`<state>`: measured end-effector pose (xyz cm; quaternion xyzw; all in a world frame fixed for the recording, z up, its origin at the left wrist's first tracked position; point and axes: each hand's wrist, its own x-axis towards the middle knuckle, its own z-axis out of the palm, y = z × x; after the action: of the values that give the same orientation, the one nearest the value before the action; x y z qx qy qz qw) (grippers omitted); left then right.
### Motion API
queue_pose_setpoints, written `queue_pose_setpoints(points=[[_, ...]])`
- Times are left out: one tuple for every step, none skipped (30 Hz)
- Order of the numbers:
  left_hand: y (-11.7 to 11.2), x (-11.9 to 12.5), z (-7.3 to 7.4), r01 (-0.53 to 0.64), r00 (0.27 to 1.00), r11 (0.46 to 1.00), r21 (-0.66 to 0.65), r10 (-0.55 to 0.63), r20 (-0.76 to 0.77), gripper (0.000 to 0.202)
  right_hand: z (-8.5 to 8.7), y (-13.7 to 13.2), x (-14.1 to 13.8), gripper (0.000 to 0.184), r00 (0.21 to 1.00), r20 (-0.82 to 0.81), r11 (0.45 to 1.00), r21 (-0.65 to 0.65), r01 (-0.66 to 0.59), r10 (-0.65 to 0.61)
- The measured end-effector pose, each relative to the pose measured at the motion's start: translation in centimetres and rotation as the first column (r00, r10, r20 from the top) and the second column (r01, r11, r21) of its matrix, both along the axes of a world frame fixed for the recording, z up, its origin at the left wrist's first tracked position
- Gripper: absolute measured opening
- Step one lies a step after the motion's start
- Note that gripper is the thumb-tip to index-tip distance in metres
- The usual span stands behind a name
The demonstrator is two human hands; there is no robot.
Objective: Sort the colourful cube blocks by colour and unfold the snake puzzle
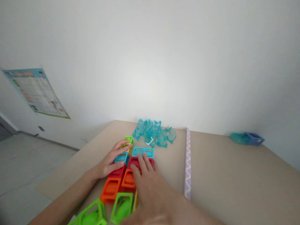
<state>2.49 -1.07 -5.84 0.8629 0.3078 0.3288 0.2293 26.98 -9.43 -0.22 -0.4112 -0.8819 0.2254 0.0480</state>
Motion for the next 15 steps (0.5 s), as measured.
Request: queue_pose_setpoints(points=[[0.0, 0.0, -0.1, -0.002, 1.0, 1.0, 0.0, 0.002, -0.002, 0.064, -0.4, -0.2, -0.3, 0.119, 1.0, -0.01, 1.0, 0.022, 0.01, -0.01], [0.0, 0.0, -0.1, -0.003, 1.0, 1.0, 0.0, 0.003, -0.003, 0.063, -0.6, -0.3, -0.5, 0.117, 1.0, -0.019, 0.999, 0.042, 0.016, -0.015], [0.0, 0.0, -0.2, -0.002, 1.0, 1.0, 0.0, 0.002, -0.002, 0.063, -0.9, -0.4, -0.7, 0.116, 0.999, -0.028, 0.998, 0.06, 0.017, -0.015], [0.1, 0.0, -0.2, 0.001, 1.0, 1.0, -0.002, -0.001, -0.001, 0.063, -1.0, -0.4, -0.7, 0.115, 0.999, -0.035, 0.997, 0.077, 0.014, -0.012], [0.1, -0.1, -0.2, 0.006, 1.0, 1.0, -0.006, -0.006, 0.002, 0.064, -1.1, -0.4, -0.7, 0.116, 0.999, -0.04, 0.996, 0.088, 0.012, -0.009], [0.0, -0.1, -0.2, 0.012, 1.0, 1.0, -0.012, -0.012, 0.005, 0.064, -1.2, -0.2, -0.6, 0.118, 0.999, -0.044, 0.995, 0.094, 0.017, -0.013], [0.0, -0.1, -0.2, 0.021, 1.0, 1.0, -0.019, -0.021, 0.009, 0.064, -1.2, 0.0, -0.4, 0.12, 0.998, -0.047, 0.995, 0.096, 0.033, -0.028], [0.0, -0.2, -0.1, 0.03, 0.999, 0.999, -0.027, -0.03, 0.012, 0.064, -1.1, 0.2, -0.2, 0.122, 0.998, -0.05, 0.994, 0.093, 0.051, -0.046], [0.0, -0.2, 0.0, 0.039, 0.999, 0.999, -0.035, -0.039, 0.012, 0.064, -1.1, 0.5, -0.1, 0.124, 0.996, -0.055, 0.994, 0.088, 0.069, -0.064], [-0.1, -0.2, 0.1, 0.046, 0.999, 0.998, -0.042, -0.046, 0.009, 0.065, -1.0, 0.8, 0.0, 0.124, 0.995, -0.061, 0.993, 0.083, 0.08, -0.075], [-0.2, -0.1, 0.2, 0.05, 0.999, 0.998, -0.047, -0.05, 0.005, 0.065, -1.0, 1.2, 0.1, 0.122, 0.995, -0.068, 0.993, 0.078, 0.084, -0.078], [-0.3, 0.0, 0.3, 0.051, 0.999, 0.997, -0.052, -0.051, -0.001, 0.066, -0.9, 1.6, 0.1, 0.12, 0.994, -0.078, 0.994, 0.077, 0.079, -0.073], [-0.4, 0.1, 0.4, 0.049, 0.999, 0.997, -0.056, -0.05, -0.008, 0.066, -0.9, 2.0, 0.1, 0.117, 0.994, -0.089, 0.994, 0.08, 0.069, -0.062], [-0.5, 0.2, 0.6, 0.049, 0.999, 0.997, -0.058, -0.05, -0.013, 0.066, -0.8, 2.4, 0.0, 0.115, 0.994, -0.101, 0.995, 0.085, 0.058, -0.049], [-0.6, 0.4, 0.7, 0.051, 0.999, 0.997, -0.057, -0.052, -0.015, 0.067, -0.8, 2.7, -0.1, 0.113, 0.993, -0.113, 0.995, 0.091, 0.05, -0.04]])
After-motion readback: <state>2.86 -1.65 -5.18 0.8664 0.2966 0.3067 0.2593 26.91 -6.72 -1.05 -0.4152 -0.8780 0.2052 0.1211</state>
